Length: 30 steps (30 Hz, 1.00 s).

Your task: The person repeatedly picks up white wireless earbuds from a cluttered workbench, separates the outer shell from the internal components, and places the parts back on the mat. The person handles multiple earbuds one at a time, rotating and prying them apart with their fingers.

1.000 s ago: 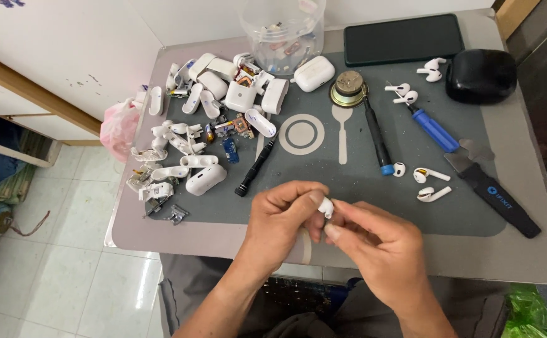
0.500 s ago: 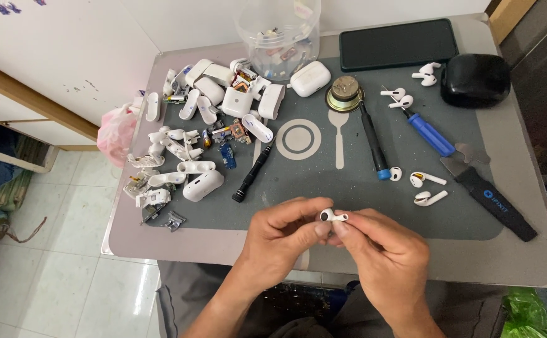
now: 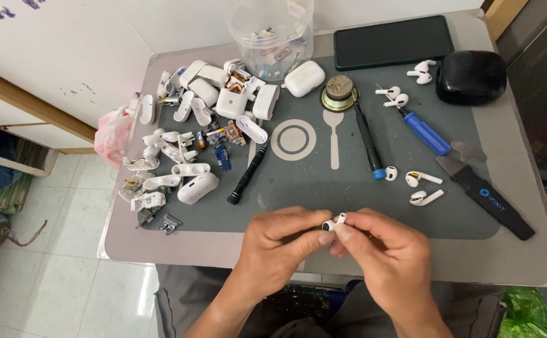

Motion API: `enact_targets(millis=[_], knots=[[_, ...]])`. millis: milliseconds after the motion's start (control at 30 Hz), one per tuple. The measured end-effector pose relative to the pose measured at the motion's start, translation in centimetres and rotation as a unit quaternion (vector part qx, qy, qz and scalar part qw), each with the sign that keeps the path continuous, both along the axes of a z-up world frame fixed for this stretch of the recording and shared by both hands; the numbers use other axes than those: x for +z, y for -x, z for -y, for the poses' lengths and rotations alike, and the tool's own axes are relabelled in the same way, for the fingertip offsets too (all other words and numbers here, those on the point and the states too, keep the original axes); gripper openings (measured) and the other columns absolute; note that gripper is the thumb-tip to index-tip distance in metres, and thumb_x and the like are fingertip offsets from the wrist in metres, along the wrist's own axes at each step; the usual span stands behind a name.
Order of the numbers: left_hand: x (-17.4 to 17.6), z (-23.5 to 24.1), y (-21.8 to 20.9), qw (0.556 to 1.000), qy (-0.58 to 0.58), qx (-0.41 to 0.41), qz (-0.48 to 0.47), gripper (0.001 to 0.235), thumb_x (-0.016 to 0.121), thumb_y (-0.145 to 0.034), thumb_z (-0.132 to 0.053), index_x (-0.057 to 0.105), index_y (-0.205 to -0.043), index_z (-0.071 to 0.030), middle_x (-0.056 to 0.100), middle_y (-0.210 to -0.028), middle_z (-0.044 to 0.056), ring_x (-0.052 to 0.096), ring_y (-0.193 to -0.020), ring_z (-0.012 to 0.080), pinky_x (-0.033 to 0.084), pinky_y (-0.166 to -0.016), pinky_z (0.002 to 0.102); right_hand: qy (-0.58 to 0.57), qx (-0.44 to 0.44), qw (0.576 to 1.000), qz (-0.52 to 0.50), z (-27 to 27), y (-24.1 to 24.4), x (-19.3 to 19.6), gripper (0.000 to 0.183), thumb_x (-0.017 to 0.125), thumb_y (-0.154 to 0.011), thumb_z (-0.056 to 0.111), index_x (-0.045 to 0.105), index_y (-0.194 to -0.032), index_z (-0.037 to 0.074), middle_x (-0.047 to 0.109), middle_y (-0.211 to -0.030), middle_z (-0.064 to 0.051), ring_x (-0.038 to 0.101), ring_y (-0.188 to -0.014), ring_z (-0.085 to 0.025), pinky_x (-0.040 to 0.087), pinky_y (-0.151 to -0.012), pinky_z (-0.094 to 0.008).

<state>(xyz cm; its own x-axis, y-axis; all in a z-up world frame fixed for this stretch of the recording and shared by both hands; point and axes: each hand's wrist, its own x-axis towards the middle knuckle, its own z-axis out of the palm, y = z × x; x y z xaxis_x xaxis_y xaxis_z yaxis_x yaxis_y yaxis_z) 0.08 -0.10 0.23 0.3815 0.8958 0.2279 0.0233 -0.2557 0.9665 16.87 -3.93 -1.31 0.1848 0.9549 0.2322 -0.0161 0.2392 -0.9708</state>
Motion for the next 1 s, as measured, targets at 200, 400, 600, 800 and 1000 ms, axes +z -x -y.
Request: enact_targets(millis=[200,400,600,800,1000], knots=[[-0.1,0.4,-0.3,0.993,-0.11,0.019,-0.032,0.024,0.074,-0.094,-0.016,0.073,-0.115,-0.003,0.077,-0.097,0.011,0.073,-0.081,0.0185,0.059,-0.074,0.027,0.014,0.026,0.999,-0.012,-0.4,-0.6,0.1,0.014,0.066,-0.092,0.007,0.074,-0.093,-0.005,0.071,-0.066,-0.013,0.07,-0.057,-0.018,0.061,-0.058,-0.025],[1.7,0.7,-0.9,0.985,-0.164,0.02,-0.042,0.017,0.066,-0.099,-0.014,0.072,-0.11,-0.002,0.075,-0.086,0.007,0.073,-0.077,0.0179,0.061,-0.076,0.029,0.004,0.019,1.0,-0.007,-0.4,-0.5,0.1,0.012,0.067,-0.091,0.004,0.074,-0.093,-0.005,0.071,-0.066,-0.013,0.069,-0.058,-0.018,0.061,-0.059,-0.026],[1.2,0.7,-1.2,0.988,-0.105,0.058,-0.098,0.009,0.073,-0.092,-0.016,0.077,-0.097,-0.009,0.078,-0.088,0.001,0.073,-0.076,0.0119,0.055,-0.07,0.026,-0.004,0.014,1.0,-0.019,-0.4,-0.6,1.0,0.009,0.071,-0.088,0.005,0.077,-0.085,-0.002,0.072,-0.068,-0.009,0.07,-0.057,-0.013,0.061,-0.054,-0.024],[-0.4,0.1,-0.9,0.999,-0.011,0.03,-0.027,0.02,0.076,-0.089,-0.01,0.079,-0.107,-0.003,0.077,-0.096,0.01,0.072,-0.084,0.0168,0.057,-0.073,0.029,0.049,0.016,0.994,-0.091,-0.4,-1.1,-0.1,0.009,0.074,-0.086,0.004,0.077,-0.086,-0.004,0.073,-0.064,-0.012,0.071,-0.056,-0.017,0.063,-0.054,-0.028],[-1.1,0.1,-0.4,0.999,-0.003,-0.011,0.046,0.026,0.076,-0.093,-0.009,0.074,-0.119,-0.004,0.074,-0.101,0.011,0.069,-0.09,0.0174,0.056,-0.079,0.027,0.046,0.023,0.996,-0.075,-0.3,-1.1,-0.4,0.015,0.071,-0.089,0.007,0.078,-0.095,-0.005,0.074,-0.065,-0.015,0.073,-0.057,-0.019,0.064,-0.055,-0.028]])
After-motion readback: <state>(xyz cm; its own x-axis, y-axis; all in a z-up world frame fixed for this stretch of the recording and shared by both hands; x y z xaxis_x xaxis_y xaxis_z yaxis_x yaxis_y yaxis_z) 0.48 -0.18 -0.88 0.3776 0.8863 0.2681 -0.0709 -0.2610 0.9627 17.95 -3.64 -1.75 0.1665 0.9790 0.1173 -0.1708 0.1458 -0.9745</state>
